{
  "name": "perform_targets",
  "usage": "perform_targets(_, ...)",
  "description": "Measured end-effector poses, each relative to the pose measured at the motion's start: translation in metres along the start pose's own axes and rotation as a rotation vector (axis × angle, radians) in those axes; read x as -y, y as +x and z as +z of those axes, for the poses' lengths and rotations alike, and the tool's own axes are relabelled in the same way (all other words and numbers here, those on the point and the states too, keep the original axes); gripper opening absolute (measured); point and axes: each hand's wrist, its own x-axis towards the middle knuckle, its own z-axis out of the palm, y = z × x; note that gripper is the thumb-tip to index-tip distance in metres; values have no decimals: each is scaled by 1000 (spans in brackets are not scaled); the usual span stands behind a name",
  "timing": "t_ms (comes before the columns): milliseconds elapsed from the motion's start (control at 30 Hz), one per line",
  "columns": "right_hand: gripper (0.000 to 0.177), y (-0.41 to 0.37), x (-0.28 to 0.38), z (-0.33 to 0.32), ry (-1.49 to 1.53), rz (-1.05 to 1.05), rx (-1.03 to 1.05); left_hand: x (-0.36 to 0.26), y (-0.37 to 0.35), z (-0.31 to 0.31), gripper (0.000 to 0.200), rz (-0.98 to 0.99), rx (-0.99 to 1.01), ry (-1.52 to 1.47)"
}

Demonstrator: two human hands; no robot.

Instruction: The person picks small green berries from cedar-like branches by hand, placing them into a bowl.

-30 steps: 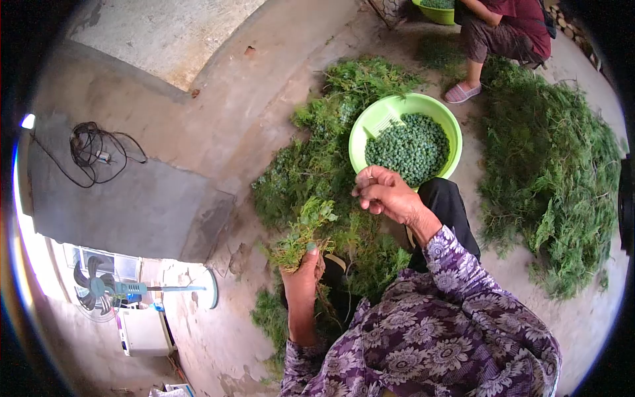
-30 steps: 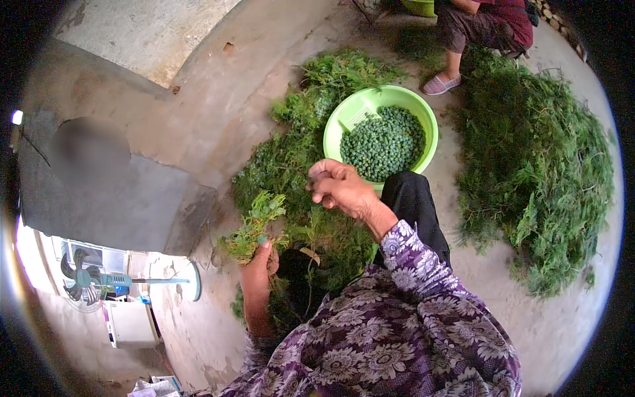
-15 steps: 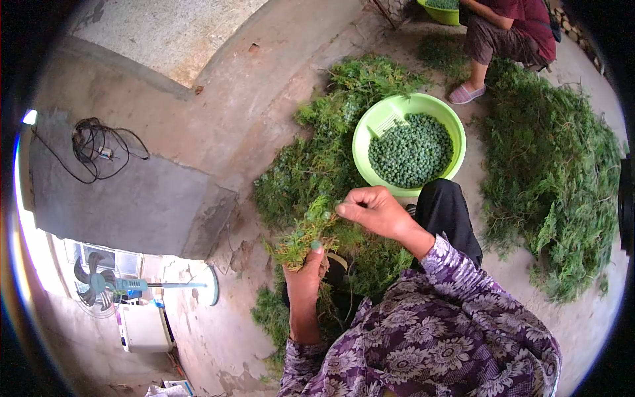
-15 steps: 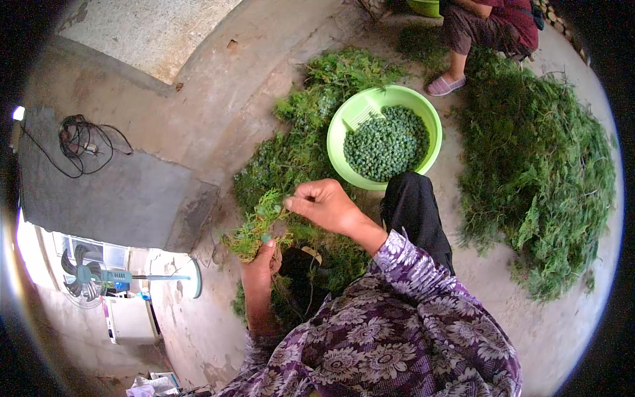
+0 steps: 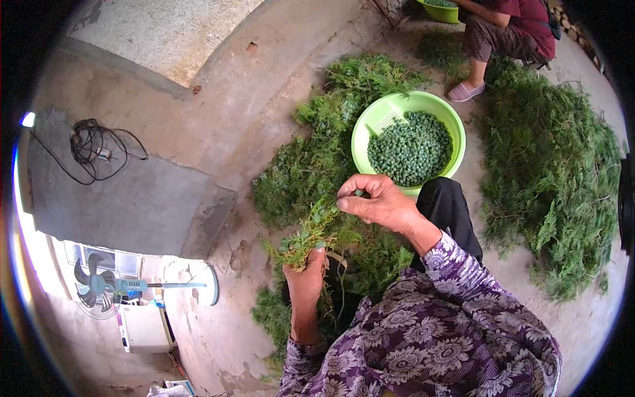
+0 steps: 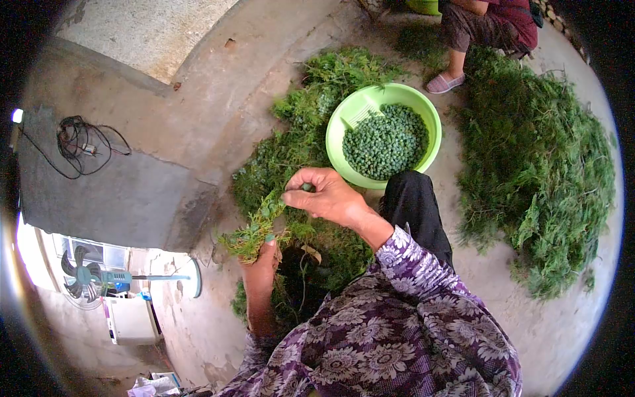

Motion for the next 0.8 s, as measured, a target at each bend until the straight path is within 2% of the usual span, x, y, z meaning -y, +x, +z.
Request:
perform_targets(33, 13, 0, 0, 1, -164, -73, -5, 1, 0, -1, 11, 0, 0, 0)
perform_targets(67, 13, 3, -8, 0, -165, -72, -6, 2, 0, -1, 11, 14, 29, -14)
perform_targets(133, 16, 9, -14, 3, -346, -244, -5, 2, 0, 0, 12, 26, 59, -27)
perform_targets(167, 15, 4, -12, 1, -299, -61, -1, 3, -1, 2, 12, 9, 45, -32)
perform_targets(267, 13, 2, -11, 5, -169, 43, -28, 3, -2, 3, 13, -2, 36, -26)
perform_targets(500, 14, -1, -15, 3, -171, 2, -134, 3, -3, 3, 16, -31, 73, -62)
perform_targets(567, 17, -4, -18, 5, -725, -326, -256, 1, -6, 7, 18, -13, 80, -50)
perform_targets(600, 17, -2, -20, 6, -725, -327, -255, 0, -6, 9, 19, 5, 89, -37)
perform_targets(667, 16, 3, -23, 10, -828, -536, -337, 0, -5, 9, 22, 23, 110, -25)
perform_targets(733, 8, 12, -23, 2, -669, -512, -447, 1, -6, 10, 23, 71, 63, -85)
perform_targets(800, 8, 21, -14, -25, -271, -244, -550, -5, -9, 3, 22, 5, 64, -80)
